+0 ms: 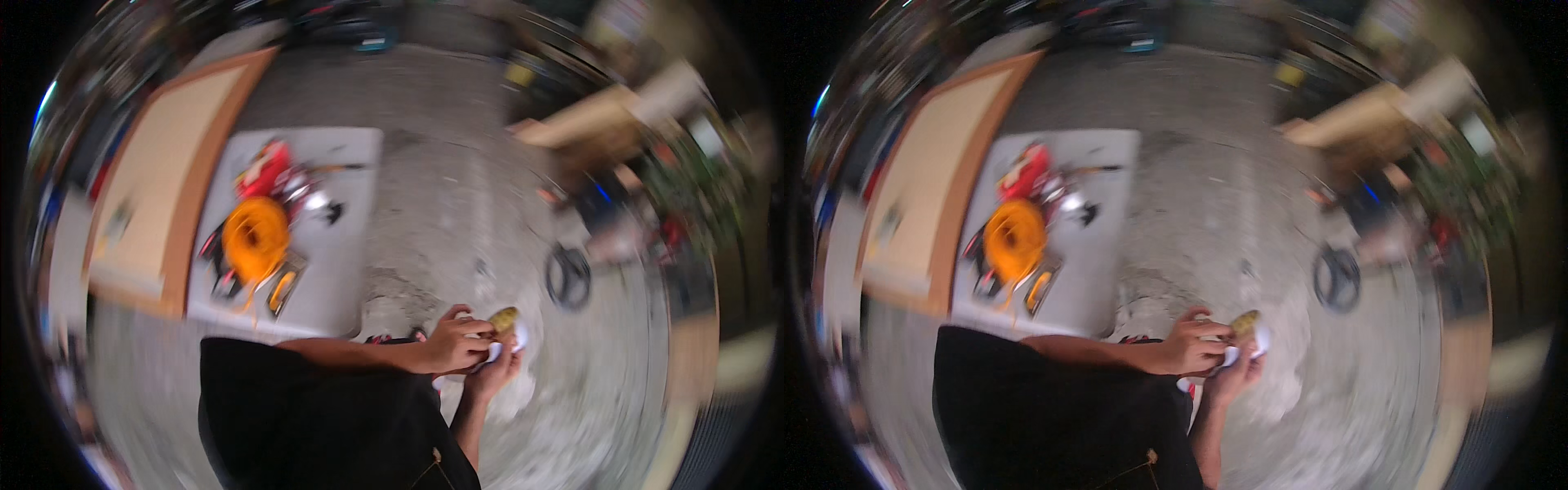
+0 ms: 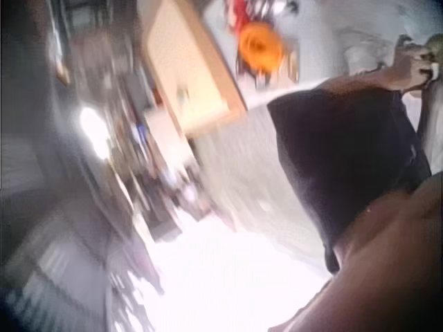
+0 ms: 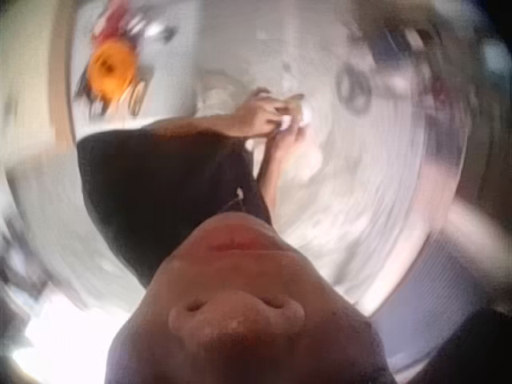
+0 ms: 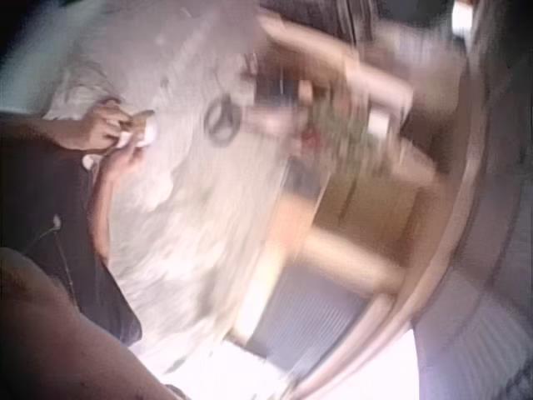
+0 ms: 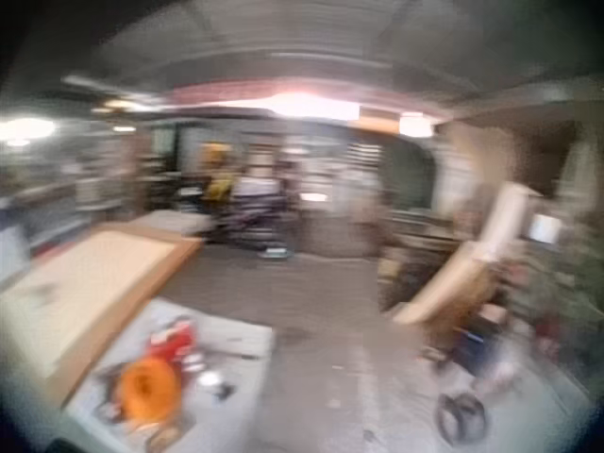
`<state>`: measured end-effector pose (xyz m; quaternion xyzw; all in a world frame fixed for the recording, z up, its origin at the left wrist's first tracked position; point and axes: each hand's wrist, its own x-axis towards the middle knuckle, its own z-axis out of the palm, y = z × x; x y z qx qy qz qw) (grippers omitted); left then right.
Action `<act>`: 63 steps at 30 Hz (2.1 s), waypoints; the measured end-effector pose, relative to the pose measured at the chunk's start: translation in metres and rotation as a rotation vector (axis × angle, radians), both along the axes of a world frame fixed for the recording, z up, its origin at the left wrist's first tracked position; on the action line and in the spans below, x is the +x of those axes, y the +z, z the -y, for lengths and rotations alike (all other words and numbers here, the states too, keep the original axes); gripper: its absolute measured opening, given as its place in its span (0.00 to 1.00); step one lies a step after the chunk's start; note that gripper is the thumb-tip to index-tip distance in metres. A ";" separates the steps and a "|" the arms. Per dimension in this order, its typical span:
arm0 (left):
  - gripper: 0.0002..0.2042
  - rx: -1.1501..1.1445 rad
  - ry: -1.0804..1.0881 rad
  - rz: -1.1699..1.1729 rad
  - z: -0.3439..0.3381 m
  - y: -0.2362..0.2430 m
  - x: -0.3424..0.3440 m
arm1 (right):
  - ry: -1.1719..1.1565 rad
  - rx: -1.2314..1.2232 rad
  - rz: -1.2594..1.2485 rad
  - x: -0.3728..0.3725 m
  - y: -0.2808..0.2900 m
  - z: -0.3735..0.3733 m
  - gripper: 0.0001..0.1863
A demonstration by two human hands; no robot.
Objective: The person applies adhesive edge banding to the edges of a large wooden panel. They measure and cut the banding with a utility knife, align it along the edges, and press it into place. The person also wipes the surface with a cloth and retrieves additional banding from a roll.
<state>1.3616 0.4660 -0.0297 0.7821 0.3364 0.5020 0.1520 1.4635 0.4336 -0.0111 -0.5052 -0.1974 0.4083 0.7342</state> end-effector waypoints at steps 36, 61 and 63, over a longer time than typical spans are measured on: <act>0.47 0.514 1.982 0.557 0.655 0.000 -0.362 | 2.628 -0.033 -0.479 -0.509 0.020 0.537 0.72; 0.42 0.470 1.941 1.074 1.276 0.046 -0.839 | 3.049 0.439 -0.548 -1.045 0.030 1.154 0.58; 0.46 0.418 1.871 1.097 1.320 0.063 -0.884 | 2.973 0.480 -0.511 -1.086 0.043 1.195 0.59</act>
